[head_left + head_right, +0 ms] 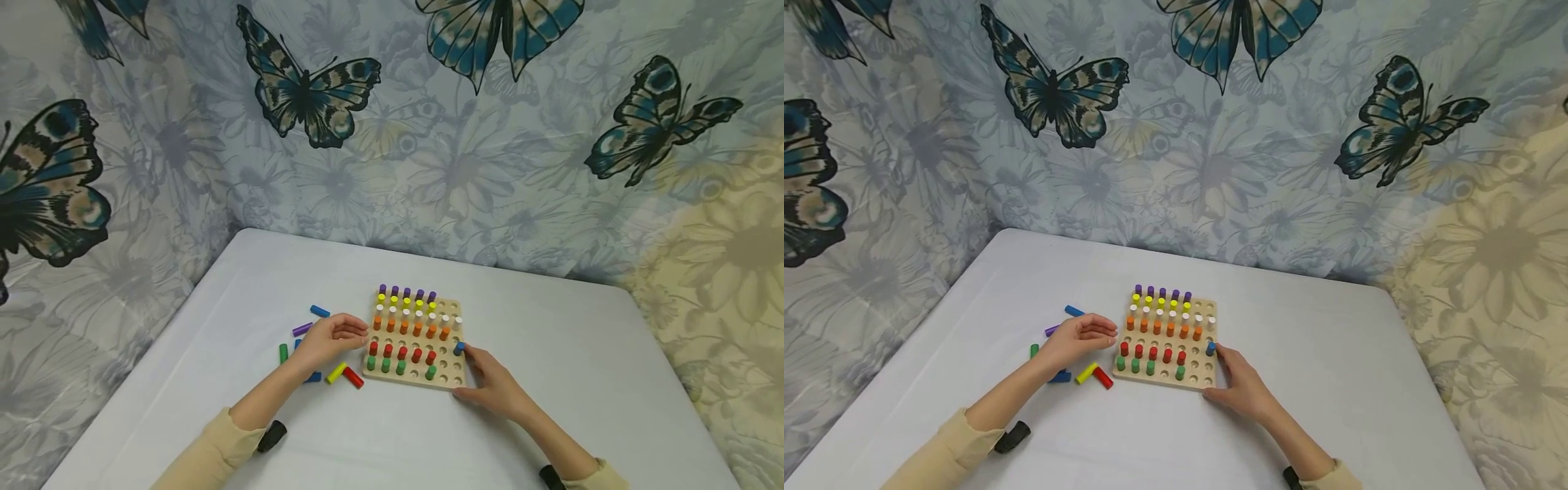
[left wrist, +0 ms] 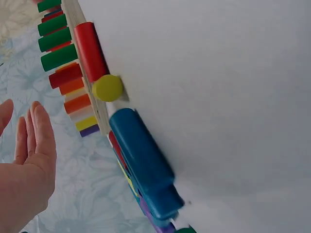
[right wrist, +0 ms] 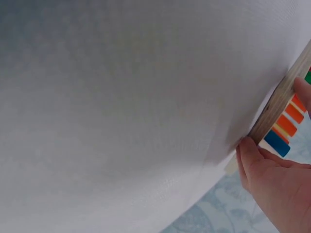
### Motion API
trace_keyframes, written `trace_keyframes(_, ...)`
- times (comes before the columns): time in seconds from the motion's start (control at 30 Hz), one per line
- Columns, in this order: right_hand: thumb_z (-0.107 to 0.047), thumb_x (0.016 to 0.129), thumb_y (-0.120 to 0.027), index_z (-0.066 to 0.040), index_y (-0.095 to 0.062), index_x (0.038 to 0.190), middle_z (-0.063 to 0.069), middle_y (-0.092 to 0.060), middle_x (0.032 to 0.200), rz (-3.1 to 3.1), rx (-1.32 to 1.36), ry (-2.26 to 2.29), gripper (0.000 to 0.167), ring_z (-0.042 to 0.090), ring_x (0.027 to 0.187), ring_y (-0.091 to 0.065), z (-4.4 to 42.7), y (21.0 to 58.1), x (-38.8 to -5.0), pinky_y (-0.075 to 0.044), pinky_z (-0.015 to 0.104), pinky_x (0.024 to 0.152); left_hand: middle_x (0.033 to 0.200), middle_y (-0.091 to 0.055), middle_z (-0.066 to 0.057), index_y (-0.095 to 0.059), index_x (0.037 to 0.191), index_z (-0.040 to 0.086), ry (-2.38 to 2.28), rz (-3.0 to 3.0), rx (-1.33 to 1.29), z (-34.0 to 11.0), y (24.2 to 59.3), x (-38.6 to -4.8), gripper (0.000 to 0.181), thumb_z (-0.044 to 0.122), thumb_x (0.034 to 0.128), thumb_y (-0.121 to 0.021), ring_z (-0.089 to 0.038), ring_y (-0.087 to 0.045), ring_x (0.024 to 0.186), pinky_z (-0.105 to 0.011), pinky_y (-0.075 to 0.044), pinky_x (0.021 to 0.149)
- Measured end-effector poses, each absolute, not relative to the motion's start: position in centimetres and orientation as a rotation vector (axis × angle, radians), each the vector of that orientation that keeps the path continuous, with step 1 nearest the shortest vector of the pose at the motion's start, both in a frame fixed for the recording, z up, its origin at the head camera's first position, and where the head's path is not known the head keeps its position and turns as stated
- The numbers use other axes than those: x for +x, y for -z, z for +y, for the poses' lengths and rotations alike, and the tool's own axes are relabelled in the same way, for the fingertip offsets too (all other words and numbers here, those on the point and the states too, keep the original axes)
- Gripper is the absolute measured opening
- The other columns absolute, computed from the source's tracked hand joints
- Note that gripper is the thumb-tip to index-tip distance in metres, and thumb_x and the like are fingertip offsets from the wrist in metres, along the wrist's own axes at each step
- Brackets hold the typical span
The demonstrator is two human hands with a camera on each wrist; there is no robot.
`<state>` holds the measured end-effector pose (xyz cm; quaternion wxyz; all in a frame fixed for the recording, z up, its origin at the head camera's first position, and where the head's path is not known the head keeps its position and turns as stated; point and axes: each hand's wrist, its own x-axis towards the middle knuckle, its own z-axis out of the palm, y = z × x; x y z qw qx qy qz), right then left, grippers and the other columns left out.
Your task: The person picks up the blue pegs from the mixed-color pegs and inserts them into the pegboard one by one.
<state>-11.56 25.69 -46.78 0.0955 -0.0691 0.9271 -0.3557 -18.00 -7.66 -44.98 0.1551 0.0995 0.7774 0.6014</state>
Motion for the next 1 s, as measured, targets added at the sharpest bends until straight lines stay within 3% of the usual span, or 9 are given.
trace_keyframes(0.13,-0.024,0.08,-0.082,0.005,-0.03,0.149,0.024,-0.037,0.148,2.744,-0.203,1.048,0.09,0.04,0.136,-0.037,25.7,46.9,-11.6,-0.036,0.047,0.107,0.098,-0.069,0.0,-0.068,0.108,0.008,-1.648,2.31,0.341,-8.4,45.3,-17.4,0.023,0.019,0.0881,-0.074,-0.015,-0.064,0.09,-0.029,-0.055,0.08)
trace_keyframes(0.47,-0.027,0.081,-0.081,0.004,-0.03,0.149,0.023,-0.037,0.149,2.748,-0.229,1.036,0.091,0.039,0.136,-0.037,26.0,47.0,-11.7,-0.037,0.046,0.106,0.098,-0.068,-0.004,-0.068,0.105,0.005,-1.479,2.513,0.435,-10.7,45.6,-16.3,0.019,0.011,0.0873,-0.073,-0.013,-0.063,0.085,-0.025,-0.054,0.075)
trace_keyframes(1.0,-0.026,0.081,-0.081,0.004,-0.03,0.149,0.023,-0.037,0.149,2.74,-0.244,1.046,0.09,0.04,0.136,-0.037,26.2,47.1,-11.6,-0.036,0.047,0.107,0.081,-0.062,0.01,-0.069,0.088,0.012,-1.035,2.748,0.704,-14.2,45.8,-14.5,0.009,0.009,0.084,-0.076,-0.008,-0.058,0.076,-0.025,-0.052,0.07)
